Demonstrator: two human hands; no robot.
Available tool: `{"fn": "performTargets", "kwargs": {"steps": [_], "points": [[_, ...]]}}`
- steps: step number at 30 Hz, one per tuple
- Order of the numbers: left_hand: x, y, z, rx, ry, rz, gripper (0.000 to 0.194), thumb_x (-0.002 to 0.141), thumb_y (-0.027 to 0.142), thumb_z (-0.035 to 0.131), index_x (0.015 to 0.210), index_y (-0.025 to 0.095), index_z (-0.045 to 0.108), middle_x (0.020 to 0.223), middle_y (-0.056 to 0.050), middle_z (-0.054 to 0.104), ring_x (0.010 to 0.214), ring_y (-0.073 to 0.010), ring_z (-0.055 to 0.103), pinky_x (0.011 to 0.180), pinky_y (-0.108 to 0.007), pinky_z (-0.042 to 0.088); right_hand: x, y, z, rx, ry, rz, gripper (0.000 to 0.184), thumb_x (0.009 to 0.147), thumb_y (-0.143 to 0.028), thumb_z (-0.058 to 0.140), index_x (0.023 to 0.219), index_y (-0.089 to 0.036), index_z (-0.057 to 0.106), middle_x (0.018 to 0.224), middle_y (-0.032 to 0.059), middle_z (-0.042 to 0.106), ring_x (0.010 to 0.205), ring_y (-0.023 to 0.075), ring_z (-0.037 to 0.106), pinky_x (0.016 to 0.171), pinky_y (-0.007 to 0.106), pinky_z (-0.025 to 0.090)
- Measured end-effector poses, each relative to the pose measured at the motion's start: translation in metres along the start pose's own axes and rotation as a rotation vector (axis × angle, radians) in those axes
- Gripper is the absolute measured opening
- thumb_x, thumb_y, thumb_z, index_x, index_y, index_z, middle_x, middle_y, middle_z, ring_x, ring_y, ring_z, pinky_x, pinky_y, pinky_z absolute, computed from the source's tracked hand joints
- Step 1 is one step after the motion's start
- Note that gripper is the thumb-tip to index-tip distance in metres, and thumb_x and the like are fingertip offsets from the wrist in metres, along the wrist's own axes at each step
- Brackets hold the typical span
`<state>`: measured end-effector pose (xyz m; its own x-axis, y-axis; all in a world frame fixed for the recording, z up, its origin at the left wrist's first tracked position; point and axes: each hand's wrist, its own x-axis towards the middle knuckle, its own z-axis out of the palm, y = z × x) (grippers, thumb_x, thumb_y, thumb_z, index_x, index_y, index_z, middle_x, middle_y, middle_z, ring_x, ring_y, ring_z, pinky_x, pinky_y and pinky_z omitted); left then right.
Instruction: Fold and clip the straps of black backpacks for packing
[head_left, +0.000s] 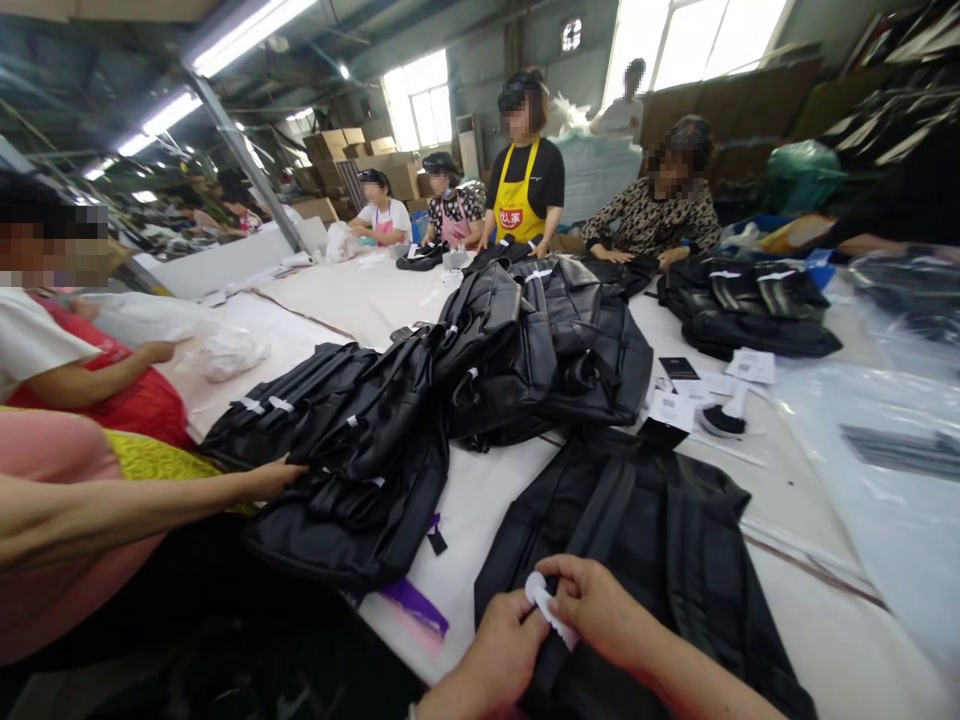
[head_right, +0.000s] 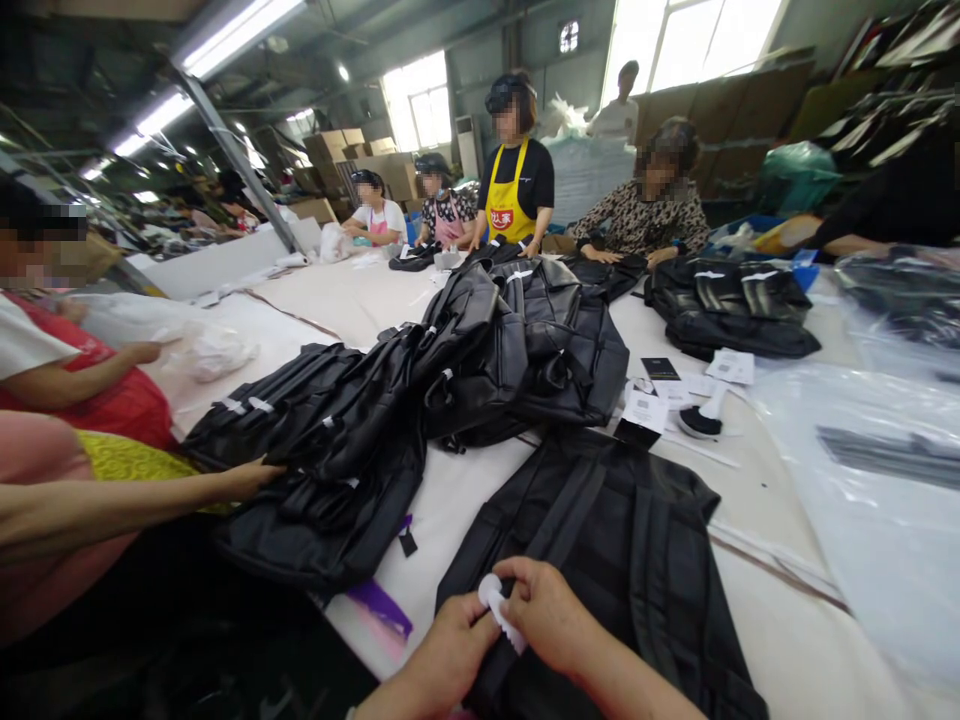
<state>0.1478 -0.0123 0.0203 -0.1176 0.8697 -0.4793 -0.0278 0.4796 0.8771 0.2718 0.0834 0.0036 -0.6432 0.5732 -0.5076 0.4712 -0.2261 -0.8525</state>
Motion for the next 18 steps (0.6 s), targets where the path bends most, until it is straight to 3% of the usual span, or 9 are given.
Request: {"fn": "performTargets", "kwargs": {"steps": [4,8,15,18], "points": [[0.001,-0.004,0.001,0.025,0.024,0.041,0.04,0.088,0.047,0.052,0.096,0.014,0.073,0.09,-0.004,0.074,0.094,-0.025,0.063,0.077,-0.03,0.046,0.002,0.006,0.004,0.062,0.006,-0.022,0.025,0.067,-0.016,0.056,0.09,-0.015,0.065,0.049,-0.0101,0.037,0.044,0.0073,0.034,0.045,0.021,0.027],[0.001,-0.004,0.002,0.056,0.027,0.103,0.034,0.09,0.038,0.05,0.1,0.016,0.074,0.091,-0.003,0.074,0.095,-0.0245,0.064,0.08,-0.031,0.047,0.001,0.01,0.011,0.07,0.056,-0.085,0.011,0.071,-0.019,0.056,0.079,-0.018,0.063,0.05,-0.0072,0.045,0.048,0.0099,0.044,0.048,0.022,0.032],[-0.002,-0.008,0.003,0.109,0.071,0.08,0.033,0.087,0.04,0.051,0.102,0.02,0.074,0.093,-0.003,0.074,0.098,-0.0271,0.063,0.082,-0.033,0.047,-0.007,0.014,0.009,-0.29,0.049,-0.286,0.017,0.086,-0.03,0.051,0.079,-0.024,0.065,0.071,-0.0005,0.068,0.068,0.0163,0.062,0.064,0.025,0.045],[-0.01,-0.023,0.0,0.134,0.14,-0.014,0.038,0.083,0.051,0.055,0.106,0.028,0.073,0.098,-0.004,0.073,0.097,-0.0289,0.062,0.082,-0.036,0.047,-0.004,0.031,0.01,-0.438,0.161,-0.409,0.021,0.087,-0.036,0.052,0.073,-0.027,0.065,0.068,0.001,0.068,0.062,0.0171,0.063,0.06,0.025,0.048]]}}
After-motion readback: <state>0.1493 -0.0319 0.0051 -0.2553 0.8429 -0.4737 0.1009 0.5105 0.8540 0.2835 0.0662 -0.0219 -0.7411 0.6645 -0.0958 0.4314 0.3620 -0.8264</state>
